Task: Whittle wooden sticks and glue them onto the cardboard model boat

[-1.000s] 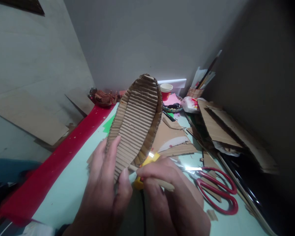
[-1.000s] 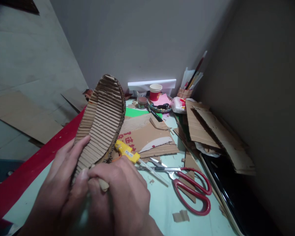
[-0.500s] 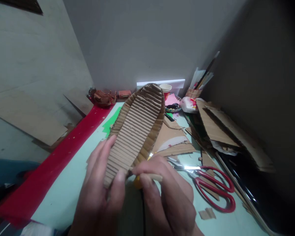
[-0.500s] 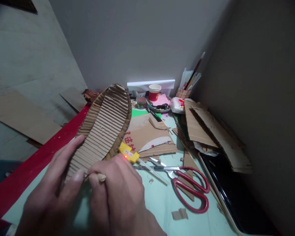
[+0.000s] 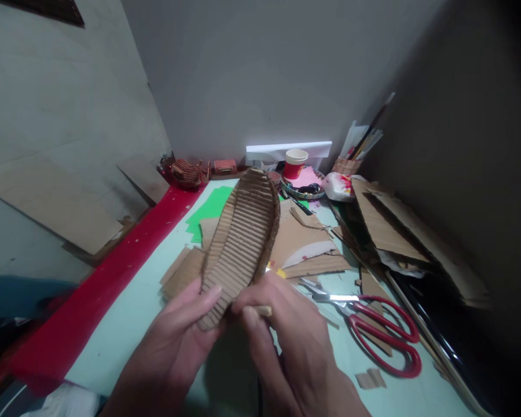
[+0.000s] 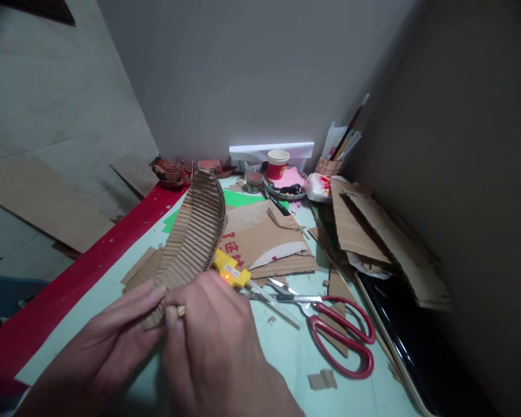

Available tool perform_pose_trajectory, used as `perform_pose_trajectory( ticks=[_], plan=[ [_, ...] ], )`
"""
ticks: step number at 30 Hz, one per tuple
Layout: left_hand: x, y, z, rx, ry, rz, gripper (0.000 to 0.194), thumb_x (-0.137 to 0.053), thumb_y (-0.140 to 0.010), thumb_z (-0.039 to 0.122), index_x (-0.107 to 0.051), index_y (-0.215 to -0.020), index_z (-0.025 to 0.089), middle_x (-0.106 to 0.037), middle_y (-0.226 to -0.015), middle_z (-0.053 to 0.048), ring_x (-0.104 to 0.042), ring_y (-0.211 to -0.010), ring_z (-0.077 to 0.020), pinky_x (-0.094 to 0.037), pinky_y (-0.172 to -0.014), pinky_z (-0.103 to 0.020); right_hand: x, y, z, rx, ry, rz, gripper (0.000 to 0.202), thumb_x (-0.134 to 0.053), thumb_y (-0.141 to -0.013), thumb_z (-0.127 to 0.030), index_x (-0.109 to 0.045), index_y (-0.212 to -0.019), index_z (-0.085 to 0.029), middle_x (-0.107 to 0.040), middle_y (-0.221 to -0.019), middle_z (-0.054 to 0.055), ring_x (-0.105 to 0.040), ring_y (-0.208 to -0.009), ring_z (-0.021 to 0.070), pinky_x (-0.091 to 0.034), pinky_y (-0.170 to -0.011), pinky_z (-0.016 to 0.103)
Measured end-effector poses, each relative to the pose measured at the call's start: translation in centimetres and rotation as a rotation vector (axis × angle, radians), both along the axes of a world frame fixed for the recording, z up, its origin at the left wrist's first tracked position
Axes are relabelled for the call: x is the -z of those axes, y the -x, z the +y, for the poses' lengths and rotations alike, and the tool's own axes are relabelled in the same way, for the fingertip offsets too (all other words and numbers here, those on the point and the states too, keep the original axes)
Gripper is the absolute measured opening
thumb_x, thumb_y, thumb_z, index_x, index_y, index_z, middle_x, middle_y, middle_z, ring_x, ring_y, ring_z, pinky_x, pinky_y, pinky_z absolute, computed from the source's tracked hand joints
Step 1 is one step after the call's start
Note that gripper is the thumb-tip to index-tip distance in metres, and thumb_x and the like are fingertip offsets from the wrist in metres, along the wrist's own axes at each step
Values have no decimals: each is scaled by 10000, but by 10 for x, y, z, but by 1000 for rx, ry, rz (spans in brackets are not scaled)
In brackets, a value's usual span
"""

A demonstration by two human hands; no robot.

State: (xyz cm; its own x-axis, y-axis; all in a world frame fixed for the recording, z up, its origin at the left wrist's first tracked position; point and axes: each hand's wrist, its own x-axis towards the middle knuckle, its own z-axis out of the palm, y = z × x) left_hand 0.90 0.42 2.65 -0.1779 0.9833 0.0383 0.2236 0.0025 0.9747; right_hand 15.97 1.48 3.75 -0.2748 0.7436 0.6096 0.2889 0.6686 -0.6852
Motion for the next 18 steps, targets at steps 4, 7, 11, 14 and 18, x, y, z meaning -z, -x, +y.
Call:
perform_pose_trajectory(
  ticks=[4, 7, 11, 14, 18],
  plan=[
    [-19, -8, 5, 99, 338, -670, 349, -481, -972, 242, -689, -1252, 221, -762, -1157, -113, -678, -1159, -328, -611, -930, -470, -3, -2, 4, -19, -48, -76, 194, -416, -967, -107, -592, -891, -135, -594, -801, 58, -559, -745, 171, -425, -650, 301],
    [-25, -13, 4, 39, 366, -852, 390, -572, -945, 205, -617, -1332, 223, -753, -1184, -100, -682, -1152, -282, -600, -932, -363, -2, -3, 5, -2, -87, -84, 191, -422, -961, -97, -599, -896, -129, -603, -793, 59, -559, -724, 164, -421, -629, 290],
    [-25, -20, 1, -4, 300, -911, 506, -640, -912, 212, -544, -1408, 234, -754, -1184, -102, -693, -1122, -273, -578, -945, -350, 1, -5, 5, -2, -141, -73, 181, -429, -955, -83, -602, -916, -117, -611, -783, 63, -561, -703, 160, -423, -615, 288],
    [-25, -23, -1, -19, 262, -888, 546, -673, -897, 251, -526, -1422, 244, -749, -1198, -96, -688, -1127, -271, -574, -945, -342, 1, -5, 5, -5, -181, -41, 167, -439, -953, -72, -601, -945, -111, -623, -794, 66, -562, -705, 160, -430, -623, 287],
    [-28, -25, -5, -93, 270, -841, 445, -718, -863, 247, -635, -1300, 233, -745, -1206, -77, -689, -1120, -243, -588, -842, -225, 1, -5, 3, -3, -211, -16, 165, -454, -945, -47, -604, -986, -104, -641, -826, 65, -566, -731, 156, -447, -669, 277]
  ],
)
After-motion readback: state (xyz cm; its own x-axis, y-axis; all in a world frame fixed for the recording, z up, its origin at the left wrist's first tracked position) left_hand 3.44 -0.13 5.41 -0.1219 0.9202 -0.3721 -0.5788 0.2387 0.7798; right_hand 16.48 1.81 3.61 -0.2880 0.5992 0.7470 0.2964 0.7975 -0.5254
